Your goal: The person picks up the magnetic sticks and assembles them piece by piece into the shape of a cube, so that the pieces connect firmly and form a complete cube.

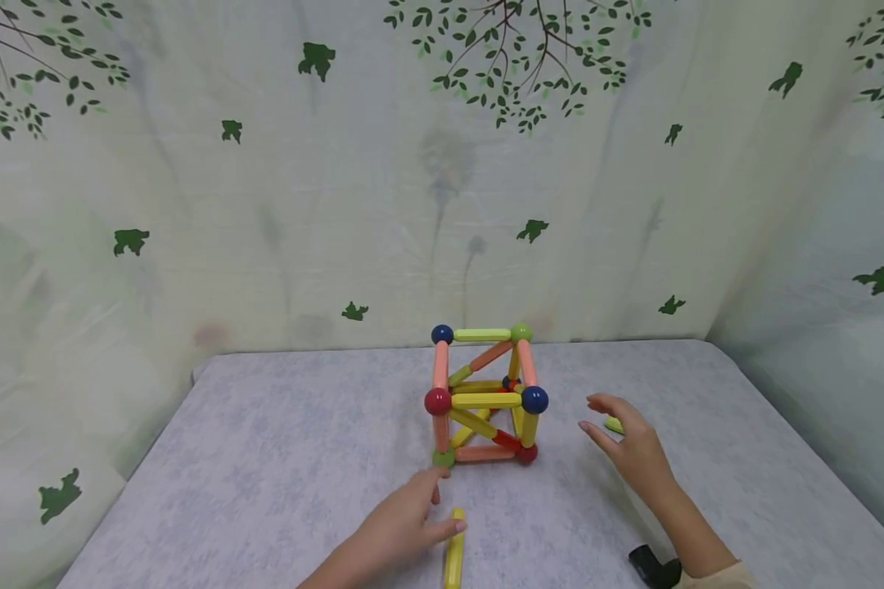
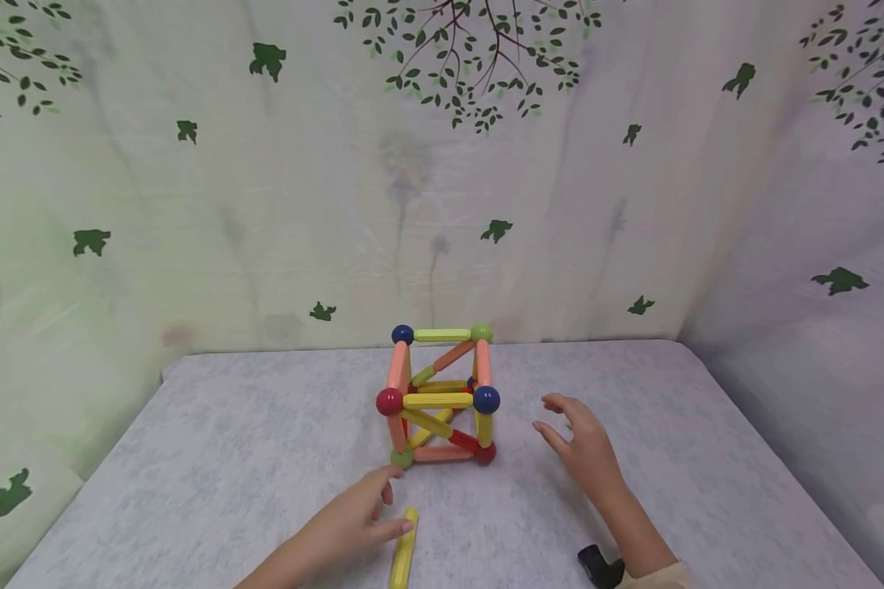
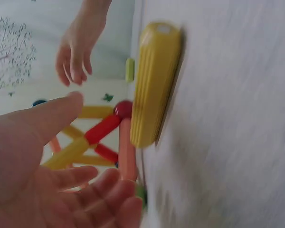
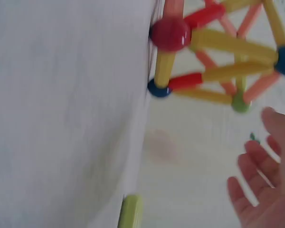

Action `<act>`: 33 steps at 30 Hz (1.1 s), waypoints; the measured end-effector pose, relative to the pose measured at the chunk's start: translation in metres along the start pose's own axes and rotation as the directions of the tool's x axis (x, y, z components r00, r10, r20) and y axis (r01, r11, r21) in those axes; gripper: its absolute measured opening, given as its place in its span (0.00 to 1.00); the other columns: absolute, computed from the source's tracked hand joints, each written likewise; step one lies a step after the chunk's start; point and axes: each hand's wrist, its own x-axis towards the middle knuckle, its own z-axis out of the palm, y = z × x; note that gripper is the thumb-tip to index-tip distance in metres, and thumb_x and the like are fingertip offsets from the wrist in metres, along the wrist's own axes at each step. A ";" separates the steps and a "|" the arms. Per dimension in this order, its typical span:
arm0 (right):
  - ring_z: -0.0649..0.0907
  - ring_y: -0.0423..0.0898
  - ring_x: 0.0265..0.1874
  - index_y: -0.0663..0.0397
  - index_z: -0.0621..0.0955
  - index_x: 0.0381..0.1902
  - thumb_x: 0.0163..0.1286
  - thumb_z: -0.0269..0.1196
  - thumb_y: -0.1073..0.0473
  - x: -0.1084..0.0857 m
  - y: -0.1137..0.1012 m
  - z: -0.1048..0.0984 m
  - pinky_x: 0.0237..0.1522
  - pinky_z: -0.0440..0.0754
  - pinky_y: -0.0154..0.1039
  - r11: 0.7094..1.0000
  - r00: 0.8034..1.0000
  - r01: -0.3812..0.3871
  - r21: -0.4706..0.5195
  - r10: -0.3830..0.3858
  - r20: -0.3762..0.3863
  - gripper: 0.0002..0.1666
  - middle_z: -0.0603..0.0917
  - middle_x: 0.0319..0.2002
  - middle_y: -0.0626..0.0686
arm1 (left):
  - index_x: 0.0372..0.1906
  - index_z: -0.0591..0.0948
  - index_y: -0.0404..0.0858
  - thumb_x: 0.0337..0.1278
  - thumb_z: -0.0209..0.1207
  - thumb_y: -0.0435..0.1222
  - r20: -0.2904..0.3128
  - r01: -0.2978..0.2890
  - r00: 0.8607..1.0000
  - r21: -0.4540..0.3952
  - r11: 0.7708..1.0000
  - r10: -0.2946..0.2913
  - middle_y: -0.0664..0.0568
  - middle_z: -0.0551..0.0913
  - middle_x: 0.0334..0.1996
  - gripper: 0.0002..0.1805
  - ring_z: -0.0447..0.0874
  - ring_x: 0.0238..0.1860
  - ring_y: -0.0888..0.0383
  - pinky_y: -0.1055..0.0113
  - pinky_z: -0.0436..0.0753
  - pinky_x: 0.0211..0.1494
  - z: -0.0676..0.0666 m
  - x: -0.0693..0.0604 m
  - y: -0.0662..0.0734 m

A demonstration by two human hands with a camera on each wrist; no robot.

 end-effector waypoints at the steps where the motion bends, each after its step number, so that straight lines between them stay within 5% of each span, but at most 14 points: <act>1: 0.75 0.51 0.45 0.56 0.74 0.53 0.54 0.67 0.58 0.002 -0.001 -0.006 0.46 0.74 0.47 0.999 0.999 -0.036 -0.012 0.036 0.036 0.27 0.77 0.46 0.55 | 0.59 0.67 0.37 0.43 0.61 0.57 0.047 0.011 0.999 0.022 1.000 -0.013 0.52 0.75 0.38 0.40 0.74 0.32 0.57 0.60 0.76 0.32 0.004 0.000 0.001; 4: 0.70 0.62 0.51 0.61 0.70 0.56 0.54 0.67 0.60 0.007 -0.011 -0.023 0.47 0.67 0.60 0.986 0.969 -0.126 -0.112 0.146 0.199 0.32 0.71 0.53 0.64 | 0.58 0.69 0.41 0.41 0.61 0.59 0.141 0.019 0.989 0.120 0.993 -0.036 0.54 0.76 0.40 0.39 0.74 0.36 0.60 0.58 0.76 0.38 0.013 0.001 0.003; 8: 0.68 0.67 0.52 0.63 0.68 0.59 0.55 0.66 0.60 0.005 -0.003 -0.030 0.48 0.66 0.61 0.952 0.890 -0.154 -0.266 0.250 0.381 0.34 0.68 0.55 0.69 | 0.52 0.73 0.42 0.47 0.62 0.50 0.161 -0.011 0.987 0.134 0.991 -0.010 0.59 0.73 0.29 0.27 0.70 0.27 0.63 0.65 0.74 0.31 0.019 0.001 0.003; 17: 0.75 0.48 0.29 0.66 0.74 0.47 0.57 0.63 0.66 0.005 0.008 -0.031 0.28 0.73 0.43 0.926 0.815 -0.288 -0.243 0.370 0.446 0.19 0.77 0.34 0.58 | 0.47 0.71 0.47 0.50 0.60 0.36 0.112 -0.019 0.993 -0.082 0.996 0.028 0.57 0.72 0.22 0.17 0.69 0.21 0.61 0.69 0.71 0.22 0.007 -0.005 0.003; 19: 0.77 0.49 0.31 0.67 0.73 0.49 0.59 0.61 0.66 0.010 -0.002 -0.035 0.29 0.75 0.42 0.927 0.823 -0.327 -0.185 0.375 0.426 0.20 0.77 0.37 0.59 | 0.48 0.70 0.47 0.52 0.59 0.36 0.086 -0.069 0.993 -0.141 0.988 0.081 0.58 0.74 0.26 0.18 0.71 0.22 0.62 0.69 0.73 0.23 0.001 -0.007 0.004; 22: 0.78 0.50 0.34 0.65 0.72 0.53 0.62 0.59 0.64 0.022 -0.024 -0.042 0.31 0.78 0.41 0.942 0.880 -0.333 -0.045 0.327 0.344 0.21 0.78 0.41 0.59 | 0.52 0.68 0.47 0.54 0.59 0.36 0.009 -0.185 0.981 -0.220 0.958 0.191 0.59 0.74 0.33 0.20 0.75 0.26 0.65 0.71 0.76 0.27 -0.012 -0.012 0.008; 27: 0.78 0.46 0.38 0.56 0.74 0.53 0.63 0.59 0.58 0.048 -0.067 -0.051 0.36 0.78 0.32 0.966 0.966 -0.214 0.142 0.187 0.180 0.20 0.79 0.42 0.52 | 0.57 0.65 0.46 0.57 0.58 0.39 -0.179 -0.323 0.945 -0.380 0.866 0.274 0.51 0.74 0.42 0.24 0.79 0.36 0.61 0.70 0.79 0.37 -0.037 -0.019 0.020; 30: 0.78 0.44 0.39 0.55 0.74 0.53 0.62 0.60 0.59 0.063 -0.089 -0.049 0.39 0.76 0.27 0.962 0.986 -0.137 0.235 0.109 0.127 0.21 0.79 0.41 0.50 | 0.57 0.65 0.44 0.56 0.58 0.38 -0.318 -0.386 0.913 -0.475 0.791 0.255 0.46 0.72 0.46 0.24 0.77 0.41 0.55 0.67 0.79 0.40 -0.053 -0.020 0.028; 33: 0.78 0.43 0.40 0.53 0.74 0.53 0.62 0.60 0.60 0.077 -0.103 -0.042 0.42 0.75 0.30 0.950 0.991 -0.074 0.304 0.036 0.127 0.20 0.78 0.43 0.49 | 0.57 0.64 0.44 0.56 0.58 0.35 -0.454 -0.464 0.860 -0.508 0.726 0.231 0.45 0.71 0.47 0.24 0.75 0.44 0.51 0.64 0.79 0.42 -0.068 -0.015 0.034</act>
